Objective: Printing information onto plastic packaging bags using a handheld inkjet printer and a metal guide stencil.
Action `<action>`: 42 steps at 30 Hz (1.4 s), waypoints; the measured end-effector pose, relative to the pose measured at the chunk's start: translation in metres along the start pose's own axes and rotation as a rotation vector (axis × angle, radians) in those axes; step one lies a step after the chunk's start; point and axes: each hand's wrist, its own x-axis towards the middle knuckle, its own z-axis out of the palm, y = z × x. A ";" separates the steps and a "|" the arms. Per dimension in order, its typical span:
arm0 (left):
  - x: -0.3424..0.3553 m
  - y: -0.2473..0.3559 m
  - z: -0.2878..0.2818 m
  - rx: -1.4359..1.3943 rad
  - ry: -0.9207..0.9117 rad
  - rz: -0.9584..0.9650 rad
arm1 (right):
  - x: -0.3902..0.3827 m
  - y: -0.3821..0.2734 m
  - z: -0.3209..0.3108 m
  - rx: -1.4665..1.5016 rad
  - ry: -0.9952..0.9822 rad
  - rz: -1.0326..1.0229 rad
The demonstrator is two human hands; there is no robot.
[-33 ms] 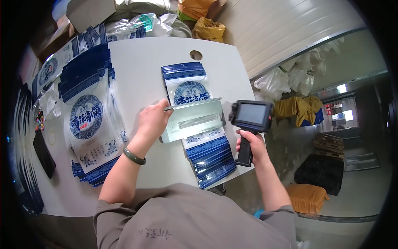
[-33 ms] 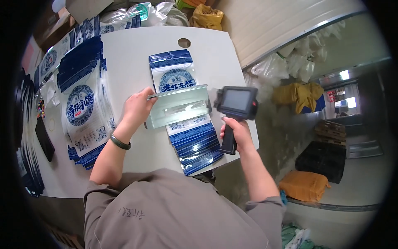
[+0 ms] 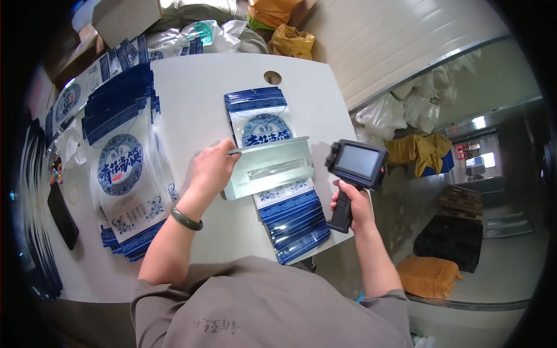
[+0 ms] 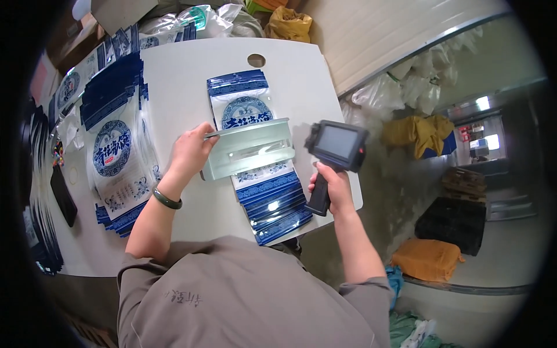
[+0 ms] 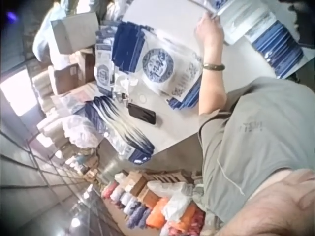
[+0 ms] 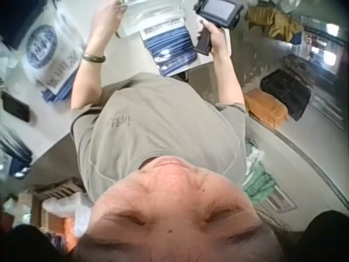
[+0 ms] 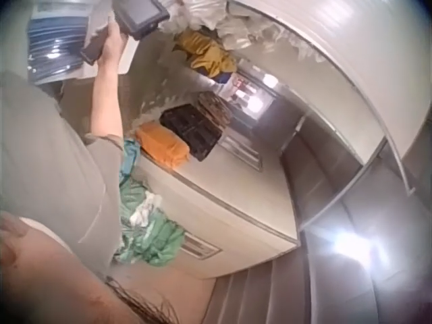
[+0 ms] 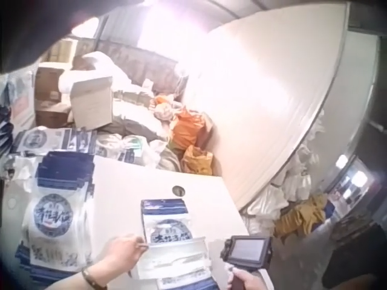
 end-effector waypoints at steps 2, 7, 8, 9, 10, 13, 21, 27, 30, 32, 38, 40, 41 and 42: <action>0.000 0.002 -0.004 -0.133 -0.009 -0.053 | 0.001 0.019 -0.006 0.095 0.078 -0.127; -0.010 0.037 -0.023 -0.180 -0.188 -0.053 | 0.004 0.044 -0.018 0.416 0.050 -0.173; -0.014 0.045 -0.024 -0.163 -0.221 -0.036 | 0.002 0.044 -0.018 0.448 0.041 -0.182; -0.020 0.048 -0.020 -0.148 -0.227 -0.039 | 0.001 0.047 -0.018 0.478 0.033 -0.190; -0.026 0.051 -0.016 -0.128 -0.222 -0.011 | 0.004 0.051 -0.015 0.503 0.039 -0.258; -0.045 0.049 -0.002 -0.155 -0.226 -0.014 | 0.006 0.058 -0.019 0.476 -0.084 -0.141; 0.011 0.044 -0.002 0.018 0.078 0.052 | 0.000 0.069 -0.025 0.659 -0.197 -0.130; 0.017 0.040 0.029 0.390 0.231 0.270 | 0.016 0.084 -0.038 0.747 -0.341 -0.134; 0.006 0.037 0.032 0.361 0.234 0.232 | 0.018 0.085 -0.041 0.753 -0.338 -0.108; 0.013 0.029 0.035 0.342 0.323 0.228 | 0.020 0.088 -0.048 0.743 -0.362 -0.108; 0.029 -0.073 0.042 0.758 0.660 0.491 | 0.014 0.095 -0.040 0.456 -0.267 -0.048; 0.029 -0.009 0.011 0.141 0.234 -0.110 | 0.025 0.104 -0.035 0.607 -0.331 -0.045; 0.027 -0.029 0.016 0.072 0.295 -0.039 | 0.015 0.086 -0.031 0.695 -0.307 -0.001; 0.025 -0.031 0.021 -0.044 0.335 -0.036 | 0.016 0.084 -0.028 0.773 -0.385 -0.041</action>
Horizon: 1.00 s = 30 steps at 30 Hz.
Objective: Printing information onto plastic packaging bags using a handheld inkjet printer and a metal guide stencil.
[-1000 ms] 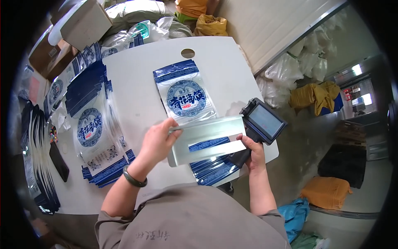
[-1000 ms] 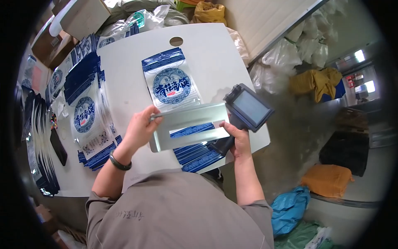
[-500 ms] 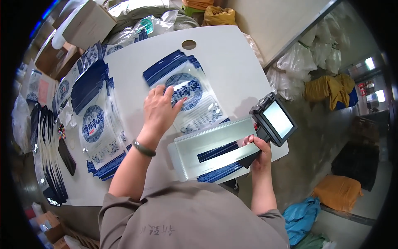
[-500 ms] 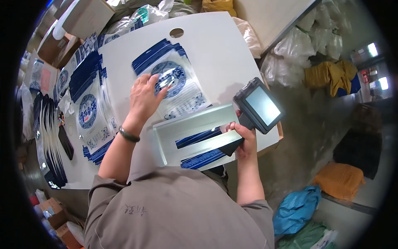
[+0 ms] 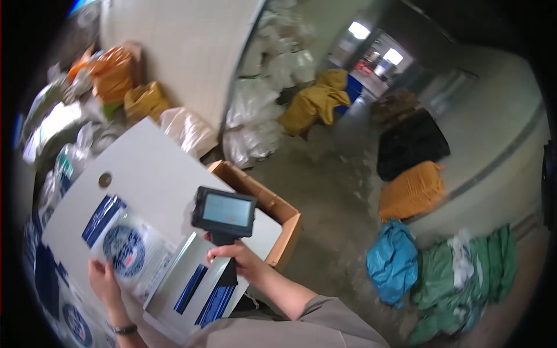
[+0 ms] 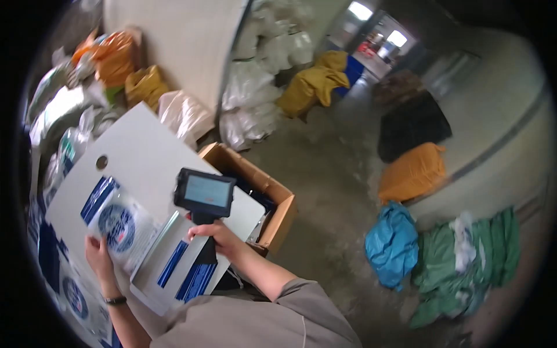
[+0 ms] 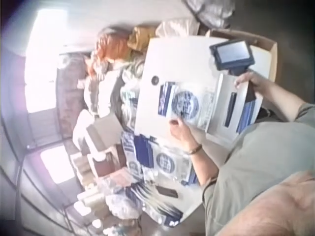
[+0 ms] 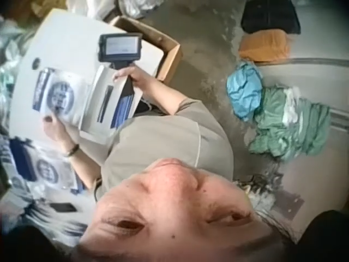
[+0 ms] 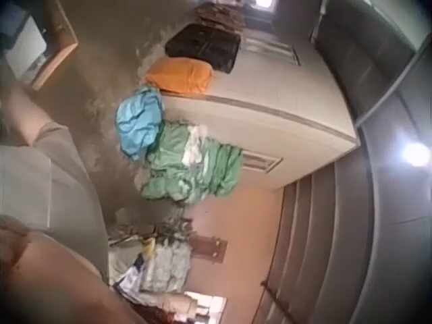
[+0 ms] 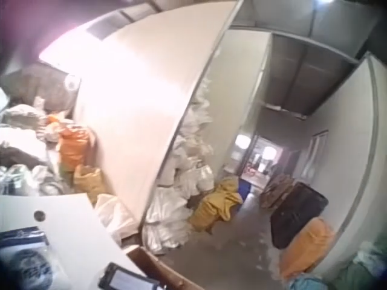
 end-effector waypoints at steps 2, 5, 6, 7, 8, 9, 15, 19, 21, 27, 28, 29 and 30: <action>0.004 0.002 0.006 -0.120 0.022 0.005 | -0.004 -0.001 0.006 0.017 0.010 -0.072; -0.001 0.013 0.003 -0.118 -0.026 -0.039 | -0.001 -0.006 0.003 0.027 -0.007 -0.068; -0.004 0.014 -0.001 -0.104 0.069 0.019 | 0.001 -0.004 0.002 0.036 -0.018 -0.042; -0.010 0.014 -0.013 -0.067 0.174 0.064 | 0.005 0.001 -0.002 0.007 0.012 -0.031; -0.013 0.013 -0.022 -0.182 0.221 0.138 | 0.009 0.009 -0.007 -0.017 0.024 0.004; -0.012 0.007 -0.026 -0.271 0.274 0.208 | 0.006 0.008 -0.010 -0.095 0.040 0.049; -0.015 0.035 -0.136 -0.866 0.447 0.044 | -0.027 -0.006 -0.027 -0.404 0.314 -0.321; -0.032 -0.083 -0.226 -0.769 0.600 -0.057 | -0.014 -0.023 -0.017 -0.053 0.056 -0.019; -0.042 -0.119 -0.237 -0.687 0.620 -0.133 | -0.010 -0.018 -0.025 0.009 -0.057 0.049; -0.022 -0.188 -0.222 -0.195 0.611 -0.333 | -0.010 -0.011 -0.018 -0.087 0.087 -0.047; -0.020 -0.190 -0.218 -0.163 0.589 -0.349 | -0.010 -0.010 -0.013 -0.077 0.097 -0.032; -0.013 -0.180 -0.213 -0.136 0.561 -0.358 | -0.011 -0.012 -0.012 -0.087 0.076 -0.011; -0.010 -0.169 -0.204 0.055 0.593 -0.334 | -0.012 -0.012 -0.013 -0.082 0.067 -0.022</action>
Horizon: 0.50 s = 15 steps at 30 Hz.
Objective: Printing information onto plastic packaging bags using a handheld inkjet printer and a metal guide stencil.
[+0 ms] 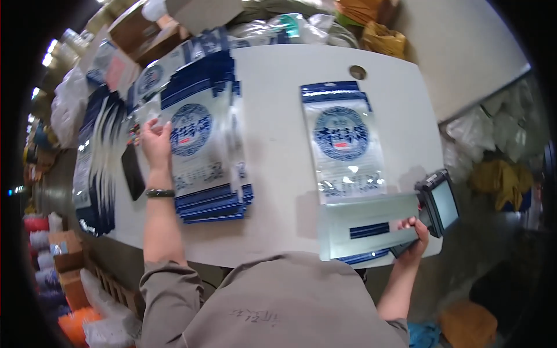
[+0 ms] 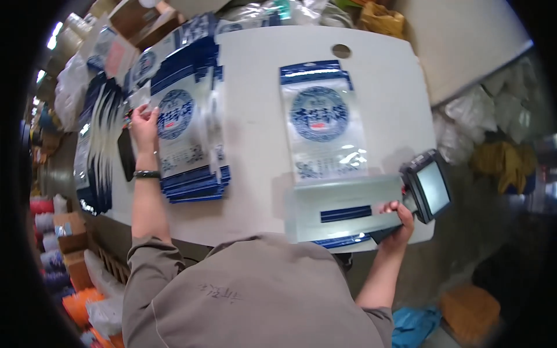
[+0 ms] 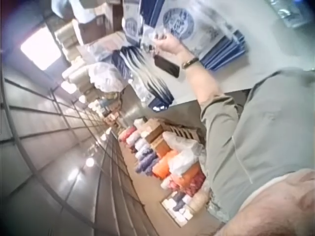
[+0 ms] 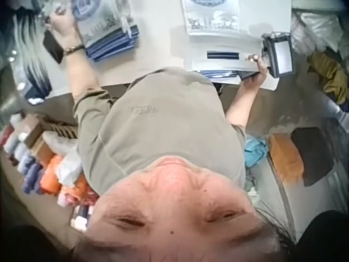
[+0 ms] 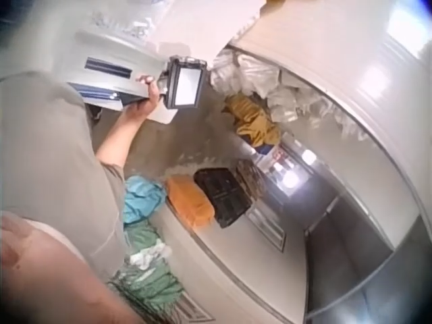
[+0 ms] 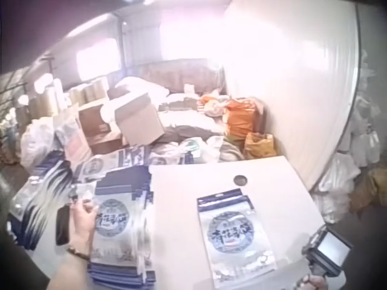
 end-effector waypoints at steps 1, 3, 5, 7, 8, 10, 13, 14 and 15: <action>-0.004 0.007 -0.002 0.301 0.103 0.221 | 0.003 0.002 0.001 0.008 -0.023 -0.001; -0.045 0.085 0.006 0.436 0.115 0.418 | 0.003 0.002 0.004 -0.010 -0.014 -0.051; -0.082 0.118 0.019 -0.050 -0.387 0.469 | 0.006 0.003 -0.010 0.041 -0.023 -0.056; -0.121 0.162 0.033 0.078 -0.799 0.825 | 0.003 -0.003 -0.002 0.102 -0.114 0.029; -0.138 0.176 0.043 0.046 -0.875 0.878 | 0.002 -0.002 0.006 0.056 -0.020 -0.022; -0.164 0.190 0.067 -0.030 -0.984 0.952 | 0.004 0.000 -0.009 0.065 -0.047 -0.014; -0.183 0.199 0.085 -0.068 -1.070 0.987 | 0.003 -0.002 -0.003 0.069 -0.093 0.081; -0.186 0.203 0.084 -0.064 -1.069 0.948 | 0.005 0.002 -0.005 0.055 -0.062 0.039; -0.189 0.206 0.084 -0.058 -1.068 0.908 | 0.006 0.004 -0.006 0.041 -0.032 -0.002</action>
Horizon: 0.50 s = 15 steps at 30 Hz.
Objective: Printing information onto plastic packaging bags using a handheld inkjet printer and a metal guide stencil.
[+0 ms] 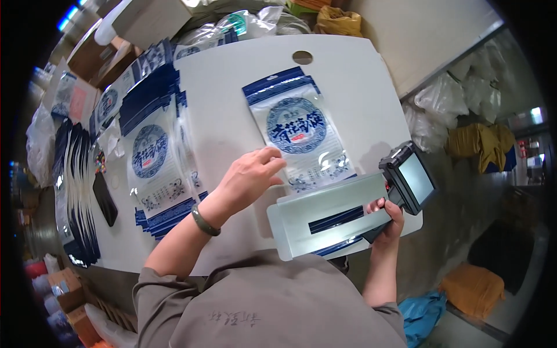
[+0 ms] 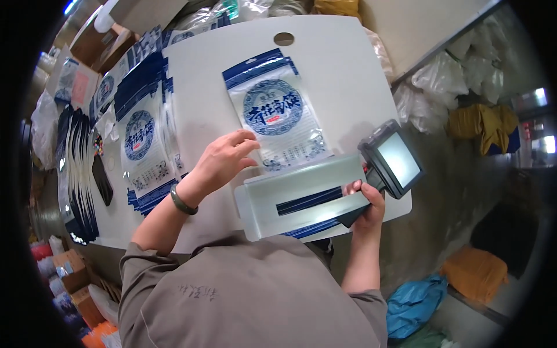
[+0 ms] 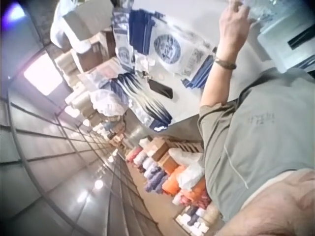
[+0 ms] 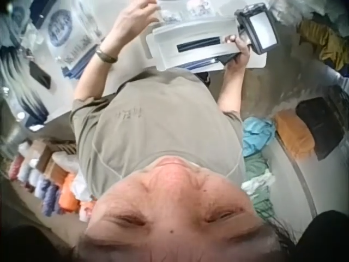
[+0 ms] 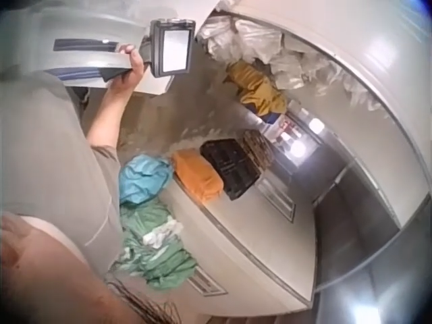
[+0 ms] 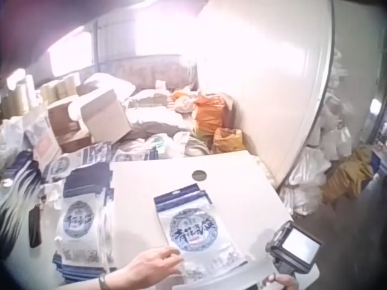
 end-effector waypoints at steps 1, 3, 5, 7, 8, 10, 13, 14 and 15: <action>-0.001 -0.002 0.001 0.035 0.073 0.032 | 0.001 -0.001 0.003 -0.011 -0.029 0.022; -0.009 0.002 -0.001 -0.226 0.093 -0.169 | 0.000 -0.003 0.011 -0.006 -0.032 0.019; -0.014 0.007 -0.010 -0.857 -0.002 -0.539 | -0.001 -0.002 0.010 0.006 -0.038 0.001; -0.013 0.029 -0.025 -0.938 -0.198 -0.602 | -0.001 0.000 0.019 -0.007 -0.001 -0.066; -0.013 0.039 -0.027 -1.018 -0.385 -0.659 | 0.000 0.000 0.023 -0.029 0.027 -0.134; -0.019 0.043 -0.007 -0.792 -0.376 -0.507 | -0.001 0.002 0.017 -0.054 0.012 -0.135; -0.024 0.031 0.003 -0.832 -0.063 -0.474 | 0.002 0.004 0.021 -0.051 0.042 -0.151; -0.028 0.016 0.005 -0.808 -0.012 -0.531 | 0.002 0.004 0.024 -0.026 0.089 -0.163; -0.028 0.003 0.006 -0.774 0.065 -0.522 | 0.004 0.003 0.023 0.052 -0.038 -0.160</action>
